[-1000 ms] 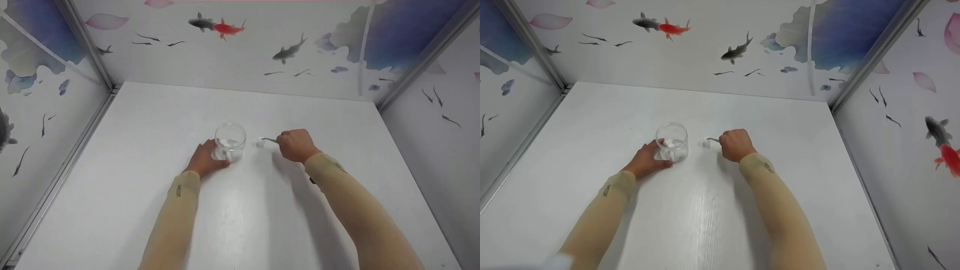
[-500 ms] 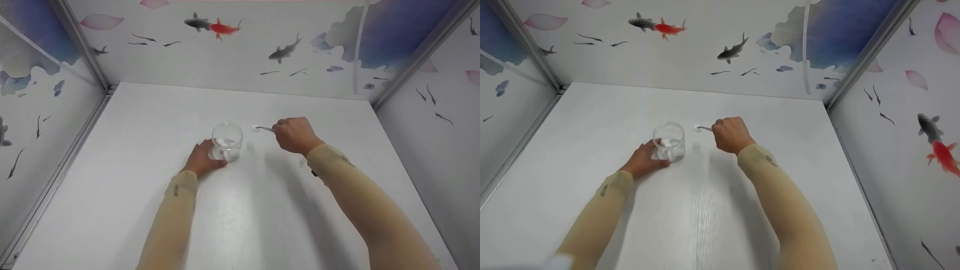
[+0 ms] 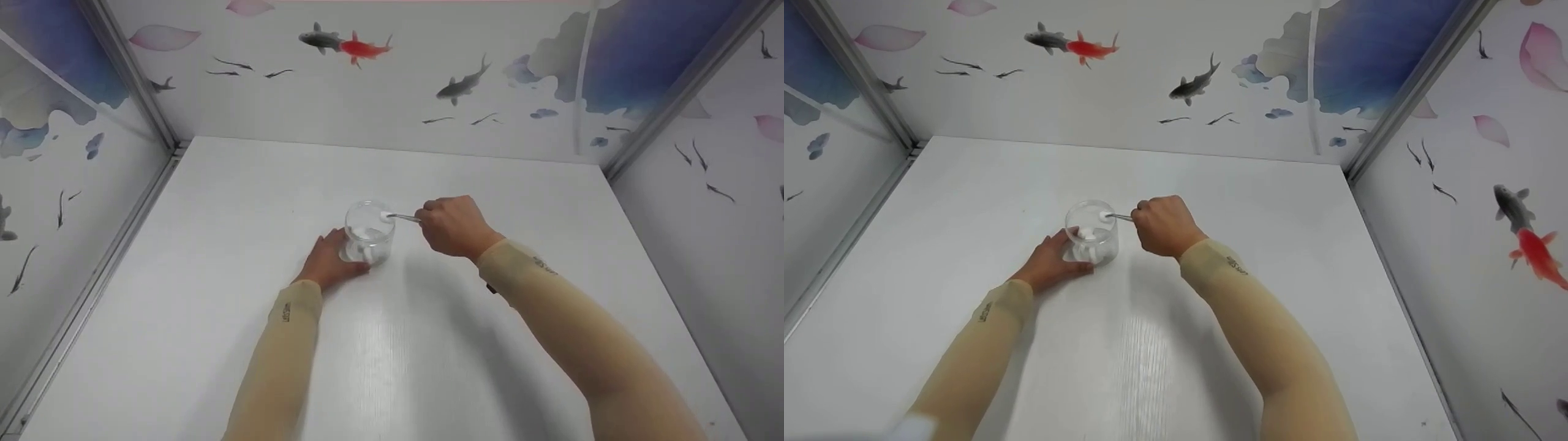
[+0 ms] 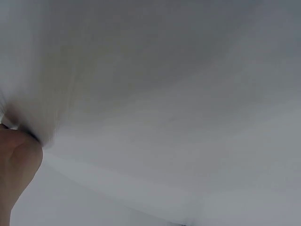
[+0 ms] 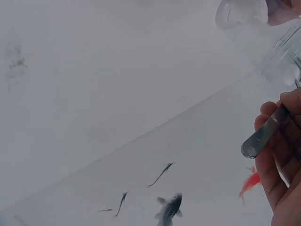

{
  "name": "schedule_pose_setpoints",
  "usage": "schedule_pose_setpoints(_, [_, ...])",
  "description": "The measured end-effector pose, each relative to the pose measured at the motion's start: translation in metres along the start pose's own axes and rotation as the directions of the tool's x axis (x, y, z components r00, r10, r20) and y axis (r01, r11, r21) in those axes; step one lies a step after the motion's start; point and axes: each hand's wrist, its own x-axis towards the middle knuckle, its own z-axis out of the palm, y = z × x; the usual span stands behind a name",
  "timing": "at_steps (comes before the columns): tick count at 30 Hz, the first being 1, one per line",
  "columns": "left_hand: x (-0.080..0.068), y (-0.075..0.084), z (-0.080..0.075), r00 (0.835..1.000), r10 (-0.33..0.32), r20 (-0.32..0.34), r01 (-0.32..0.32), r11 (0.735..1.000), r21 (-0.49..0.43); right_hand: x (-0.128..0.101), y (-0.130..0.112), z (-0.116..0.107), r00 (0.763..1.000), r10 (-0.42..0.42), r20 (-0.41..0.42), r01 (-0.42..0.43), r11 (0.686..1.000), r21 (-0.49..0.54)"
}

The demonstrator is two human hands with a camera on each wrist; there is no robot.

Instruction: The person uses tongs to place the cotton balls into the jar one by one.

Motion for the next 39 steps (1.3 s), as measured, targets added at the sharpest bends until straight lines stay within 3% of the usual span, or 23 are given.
schedule_pose_setpoints(7, [0.000,0.001,-0.001,1.000,0.011,-0.004,-0.011,1.000,0.002,0.005,-0.011,0.007,0.999,-0.039,0.030,0.039,0.999,0.006])
schedule_pose_setpoints(19, [-0.002,0.004,-0.004,1.000,0.011,-0.011,-0.011,1.000,-0.008,0.005,-0.012,0.008,0.998,-0.036,0.044,0.035,0.999,0.023])
schedule_pose_setpoints(31, [-0.001,0.003,-0.002,0.996,0.092,-0.007,-0.092,0.995,0.025,-0.002,-0.007,0.010,0.999,-0.032,-0.003,0.032,0.999,0.005])
schedule_pose_setpoints(39, [-0.003,0.004,-0.003,0.997,0.077,-0.007,-0.077,0.997,0.008,-0.020,0.010,0.012,0.997,0.033,-0.073,-0.029,0.998,0.055])
